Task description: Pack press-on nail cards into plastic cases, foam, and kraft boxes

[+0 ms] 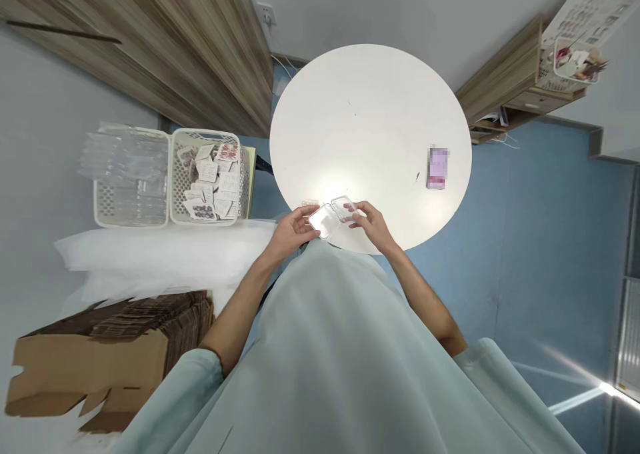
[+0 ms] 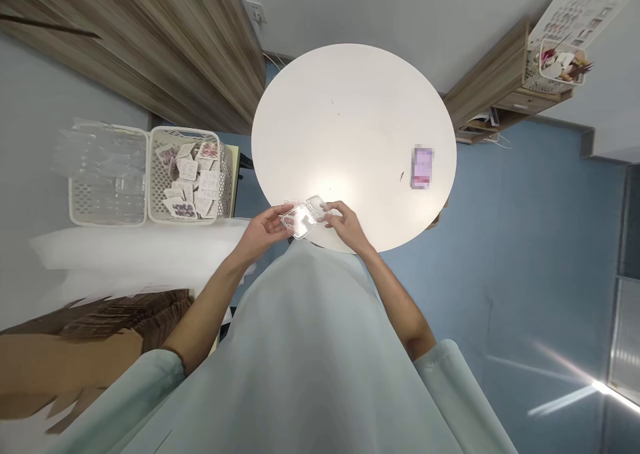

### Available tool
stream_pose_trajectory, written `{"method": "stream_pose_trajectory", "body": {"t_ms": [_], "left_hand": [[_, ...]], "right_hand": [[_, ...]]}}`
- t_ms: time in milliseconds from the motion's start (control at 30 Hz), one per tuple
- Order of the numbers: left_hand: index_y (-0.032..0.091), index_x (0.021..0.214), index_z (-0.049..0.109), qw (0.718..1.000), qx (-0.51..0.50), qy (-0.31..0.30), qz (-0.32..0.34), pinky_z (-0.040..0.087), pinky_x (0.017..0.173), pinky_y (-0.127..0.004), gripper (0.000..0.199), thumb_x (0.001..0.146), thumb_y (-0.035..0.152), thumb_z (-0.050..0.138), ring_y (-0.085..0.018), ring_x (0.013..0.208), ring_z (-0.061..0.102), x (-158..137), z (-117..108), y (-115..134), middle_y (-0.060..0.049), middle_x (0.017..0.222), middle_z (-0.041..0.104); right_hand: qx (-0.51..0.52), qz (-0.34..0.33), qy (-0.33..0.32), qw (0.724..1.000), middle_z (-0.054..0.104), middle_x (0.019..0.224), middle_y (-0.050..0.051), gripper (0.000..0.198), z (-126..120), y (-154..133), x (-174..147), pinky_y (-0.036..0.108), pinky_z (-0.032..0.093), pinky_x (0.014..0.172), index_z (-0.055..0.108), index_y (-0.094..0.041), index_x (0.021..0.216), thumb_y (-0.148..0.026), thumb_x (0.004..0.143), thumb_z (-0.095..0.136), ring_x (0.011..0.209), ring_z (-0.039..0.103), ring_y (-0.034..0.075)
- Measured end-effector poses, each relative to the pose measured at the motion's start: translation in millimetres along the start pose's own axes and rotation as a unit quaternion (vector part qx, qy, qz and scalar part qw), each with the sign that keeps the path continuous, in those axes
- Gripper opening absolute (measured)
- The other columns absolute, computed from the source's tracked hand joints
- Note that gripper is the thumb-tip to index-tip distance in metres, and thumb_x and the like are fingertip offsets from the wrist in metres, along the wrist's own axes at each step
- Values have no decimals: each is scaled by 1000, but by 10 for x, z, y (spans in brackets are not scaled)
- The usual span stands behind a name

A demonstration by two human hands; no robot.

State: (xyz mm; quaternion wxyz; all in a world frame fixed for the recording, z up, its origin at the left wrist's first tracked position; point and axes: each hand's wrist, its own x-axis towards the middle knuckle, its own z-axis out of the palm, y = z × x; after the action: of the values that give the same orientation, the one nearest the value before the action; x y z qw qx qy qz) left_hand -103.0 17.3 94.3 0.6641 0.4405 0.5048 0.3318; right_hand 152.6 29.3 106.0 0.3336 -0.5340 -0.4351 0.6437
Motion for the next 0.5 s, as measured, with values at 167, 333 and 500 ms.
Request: {"method": "stream_pose_trajectory", "body": {"t_ms": [167, 333, 500], "left_hand": [[20, 130, 63, 999, -34, 7, -32, 61, 95, -44, 68, 72, 38, 93, -25, 106, 72, -40, 40, -43, -13, 128, 70], [20, 116, 66, 998, -22, 21, -54, 60, 96, -42, 53, 75, 43, 91, -26, 109, 72, -82, 51, -33, -11, 122, 73], [22, 139, 62, 996, -52, 35, -65, 59, 100, -44, 73, 75, 40, 93, -25, 114, 71, -93, 11, 5, -17, 152, 62]], "right_hand": [[-20, -23, 55, 998, 72, 109, 6, 39, 62, 59, 178, 31, 57, 69, 64, -23, 98, -62, 93, 67, 81, 73, 18], [-41, -24, 8, 999, 68, 106, 3, 43, 34, 101, 327, 27, 52, 62, 64, -22, 96, -65, 92, 69, 75, 71, 14], [-55, -17, -100, 993, 67, 101, 2, 42, 94, 59, 417, 26, 50, 60, 65, -21, 95, -63, 93, 69, 75, 70, 14]]}}
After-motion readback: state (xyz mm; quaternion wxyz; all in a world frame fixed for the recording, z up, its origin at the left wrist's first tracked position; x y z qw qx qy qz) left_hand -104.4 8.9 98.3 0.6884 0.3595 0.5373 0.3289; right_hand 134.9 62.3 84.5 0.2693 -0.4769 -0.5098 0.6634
